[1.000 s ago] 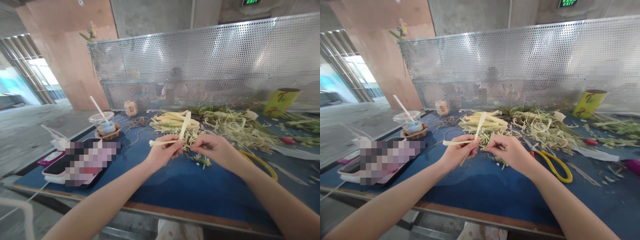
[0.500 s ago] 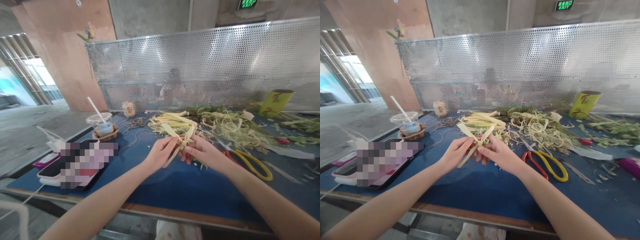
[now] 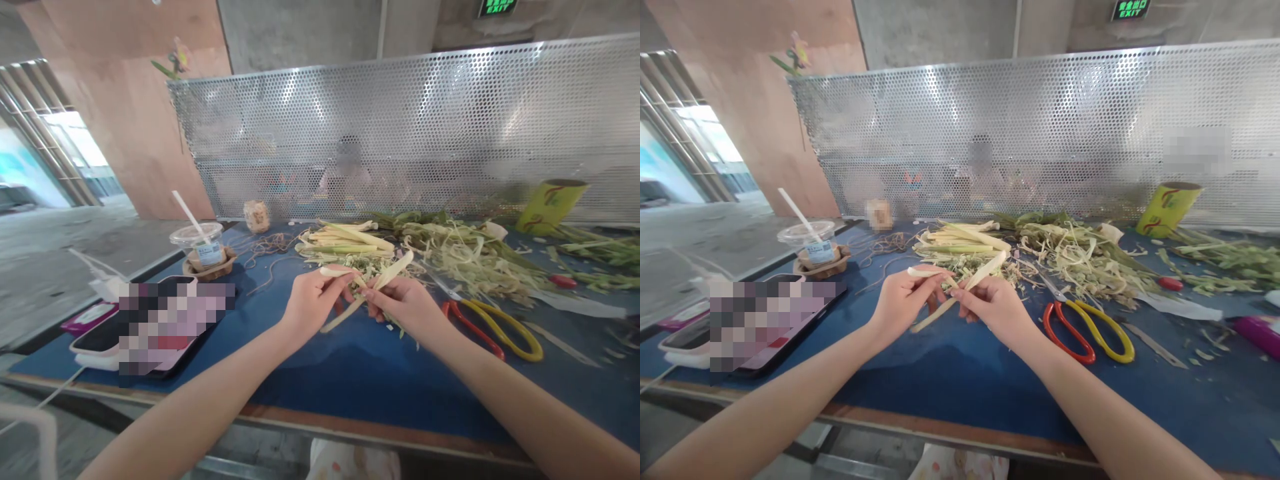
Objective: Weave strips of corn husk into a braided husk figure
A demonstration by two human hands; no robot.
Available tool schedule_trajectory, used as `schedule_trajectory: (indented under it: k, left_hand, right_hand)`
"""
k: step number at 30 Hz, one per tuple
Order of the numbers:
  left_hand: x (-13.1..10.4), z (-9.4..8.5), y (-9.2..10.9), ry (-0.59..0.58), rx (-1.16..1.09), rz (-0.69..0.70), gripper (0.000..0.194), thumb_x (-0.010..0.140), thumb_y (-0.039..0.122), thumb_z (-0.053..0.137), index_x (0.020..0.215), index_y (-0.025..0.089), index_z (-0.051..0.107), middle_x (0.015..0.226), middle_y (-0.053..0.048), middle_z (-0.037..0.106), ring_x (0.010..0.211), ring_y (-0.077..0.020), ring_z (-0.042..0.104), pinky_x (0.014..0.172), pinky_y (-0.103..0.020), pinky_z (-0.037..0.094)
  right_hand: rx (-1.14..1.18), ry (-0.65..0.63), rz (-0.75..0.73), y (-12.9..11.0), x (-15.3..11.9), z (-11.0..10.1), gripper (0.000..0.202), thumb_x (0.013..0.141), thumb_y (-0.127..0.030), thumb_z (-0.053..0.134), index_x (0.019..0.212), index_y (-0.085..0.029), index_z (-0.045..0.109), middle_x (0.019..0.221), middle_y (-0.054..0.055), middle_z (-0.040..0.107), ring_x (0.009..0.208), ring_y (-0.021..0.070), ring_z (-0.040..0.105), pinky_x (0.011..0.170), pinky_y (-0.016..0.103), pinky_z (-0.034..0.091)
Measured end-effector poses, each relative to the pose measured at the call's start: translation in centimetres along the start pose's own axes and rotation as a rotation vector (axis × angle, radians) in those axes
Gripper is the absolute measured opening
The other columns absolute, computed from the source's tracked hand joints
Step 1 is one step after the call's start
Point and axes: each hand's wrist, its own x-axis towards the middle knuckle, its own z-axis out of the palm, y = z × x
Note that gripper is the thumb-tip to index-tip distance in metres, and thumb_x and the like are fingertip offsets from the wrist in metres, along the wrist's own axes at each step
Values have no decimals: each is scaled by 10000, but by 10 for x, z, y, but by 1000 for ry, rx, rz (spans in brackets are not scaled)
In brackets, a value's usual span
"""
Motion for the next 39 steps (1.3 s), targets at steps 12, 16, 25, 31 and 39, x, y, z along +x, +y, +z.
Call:
schedule_trajectory:
  k: [12,16,25,31,39]
  left_hand:
    - [7,-3,-7,-258,-138,-194,497,579,338,719,994,148,521,619,27,582,449,-58,467,417,-167,345]
    - [8,-3,-11,-238,-142,-221,535,534,293,747,996,141,524,694,15,580,494,-57,486,457,-179,370]
    - [0,5,-4,-301,-248,-295,297,578,370,706,564,114,555,398,66,405,371,-21,285,372,-177,202]
    - [-3,6,-6,-282,-184,-292,282,581,374,702,583,119,582,439,38,479,385,-37,350,381,-181,262]
    - [1,8,-13,-338,-300,-268,314,567,299,731,756,135,542,562,44,526,496,-55,467,472,-176,363]
  right_hand:
    - [64,-18,5,6,2,0,294,650,-405,646,707,-156,501,496,-57,496,349,53,417,340,187,321]
    - [-66,14,-42,4,2,-1,289,688,-430,606,697,-158,511,511,-49,486,370,62,418,369,200,338]
    - [-110,176,-58,6,1,3,271,732,-451,548,758,-182,535,493,-41,491,372,83,422,374,214,358]
    - [43,205,15,8,6,5,326,637,-473,623,720,-169,539,464,-51,478,358,76,420,321,199,355]
    - [8,63,44,9,7,-9,395,782,-508,440,985,-173,485,420,-62,484,329,81,387,334,189,304]
